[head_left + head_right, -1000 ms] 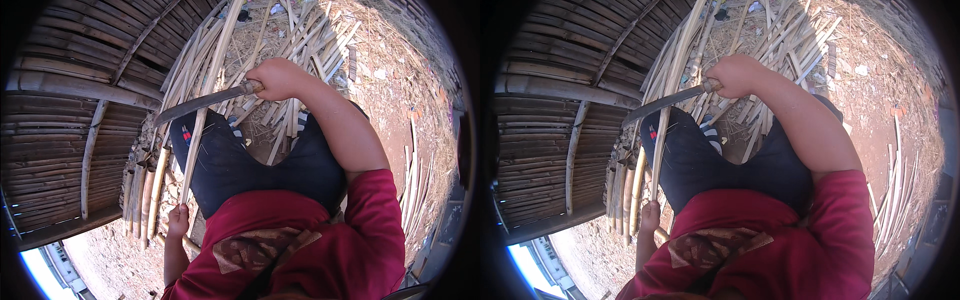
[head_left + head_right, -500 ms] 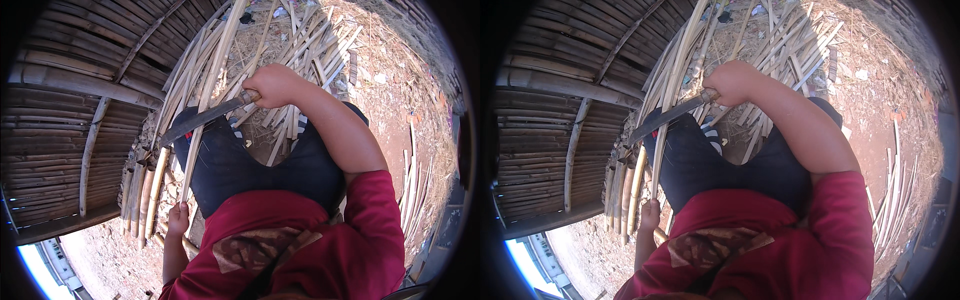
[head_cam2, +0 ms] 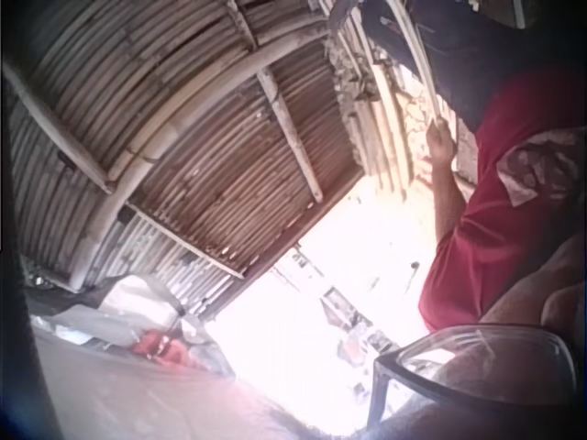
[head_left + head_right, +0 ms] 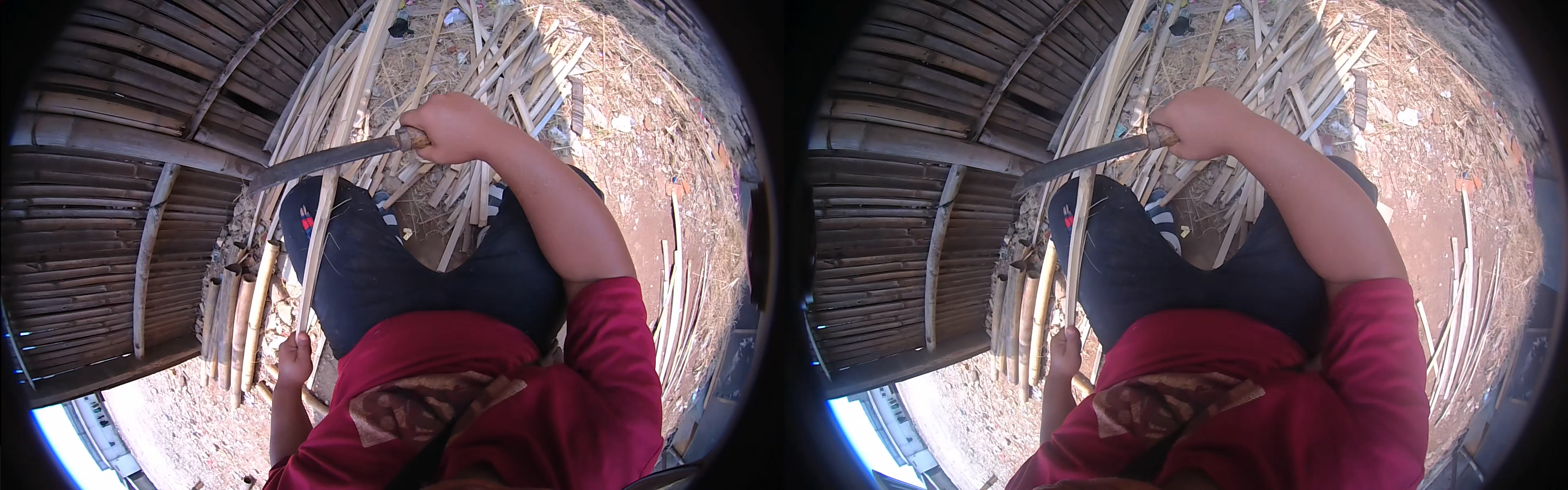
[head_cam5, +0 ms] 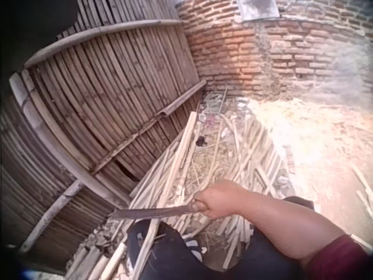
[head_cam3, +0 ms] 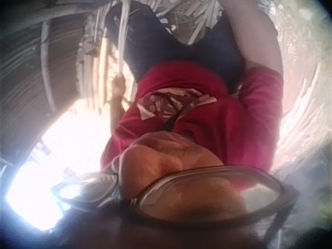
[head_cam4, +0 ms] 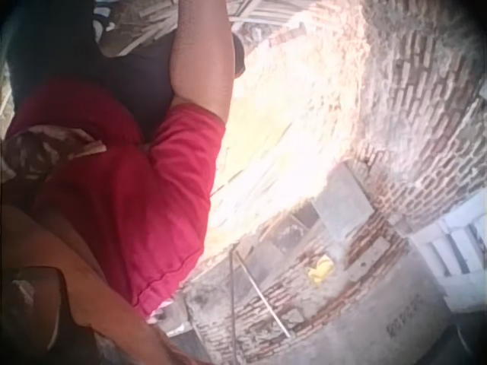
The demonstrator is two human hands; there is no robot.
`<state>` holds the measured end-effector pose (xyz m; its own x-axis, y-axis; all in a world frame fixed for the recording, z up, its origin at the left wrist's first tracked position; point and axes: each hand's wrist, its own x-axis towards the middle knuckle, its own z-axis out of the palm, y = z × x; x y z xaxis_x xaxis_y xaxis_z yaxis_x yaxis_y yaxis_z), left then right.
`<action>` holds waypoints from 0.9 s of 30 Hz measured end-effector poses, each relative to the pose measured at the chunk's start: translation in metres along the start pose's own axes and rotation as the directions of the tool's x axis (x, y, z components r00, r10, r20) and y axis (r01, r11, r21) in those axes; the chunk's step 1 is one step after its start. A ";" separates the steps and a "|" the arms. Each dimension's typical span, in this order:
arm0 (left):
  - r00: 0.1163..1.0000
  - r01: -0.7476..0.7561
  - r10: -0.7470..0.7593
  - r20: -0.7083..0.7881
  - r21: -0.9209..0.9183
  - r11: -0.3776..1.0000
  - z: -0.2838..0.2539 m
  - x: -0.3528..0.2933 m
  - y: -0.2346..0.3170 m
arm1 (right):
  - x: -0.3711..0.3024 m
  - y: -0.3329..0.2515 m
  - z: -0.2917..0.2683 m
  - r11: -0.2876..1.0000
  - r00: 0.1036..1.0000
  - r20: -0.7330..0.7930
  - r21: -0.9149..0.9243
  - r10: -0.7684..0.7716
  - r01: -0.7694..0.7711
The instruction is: The person shaves thin strips of bamboo using a machete while sitting on the ground, periodically bending and testing the flexibility of the material.
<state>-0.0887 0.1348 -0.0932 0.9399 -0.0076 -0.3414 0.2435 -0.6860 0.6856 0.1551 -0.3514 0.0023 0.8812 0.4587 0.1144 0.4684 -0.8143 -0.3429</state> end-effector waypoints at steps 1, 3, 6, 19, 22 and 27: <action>0.998 -0.031 0.035 -0.051 0.074 0.997 0.001 0.002 0.004 | 0.000 -0.007 -0.002 0.997 0.998 0.045 -0.066 -0.042 0.045; 0.985 -0.081 0.114 -0.133 0.226 0.971 0.002 0.003 0.023 | 0.002 0.018 0.009 0.997 0.999 0.030 0.060 0.041 -0.043; 0.991 -0.067 0.084 -0.108 0.158 0.985 0.000 0.009 0.029 | 0.011 0.074 0.012 0.914 0.953 0.034 0.275 0.300 -0.297; 0.985 -0.091 0.114 -0.129 0.176 0.980 0.002 0.007 0.032 | 0.004 0.051 0.013 0.963 0.971 0.062 0.131 0.230 -0.237; 0.986 -0.089 0.112 -0.127 0.171 0.981 -0.002 0.004 0.031 | 0.005 0.067 0.003 0.913 0.946 -0.028 0.273 0.324 -0.304; 0.996 -0.056 0.064 -0.065 0.120 0.991 -0.002 0.000 0.015 | -0.002 0.030 0.004 0.965 0.986 0.007 0.204 0.166 -0.164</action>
<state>-0.0845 0.1263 -0.0819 0.9671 -0.0048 -0.2542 0.1597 -0.7668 0.6217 0.1672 -0.3751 -0.0120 0.9462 0.3198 0.0497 0.2949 -0.7886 -0.5396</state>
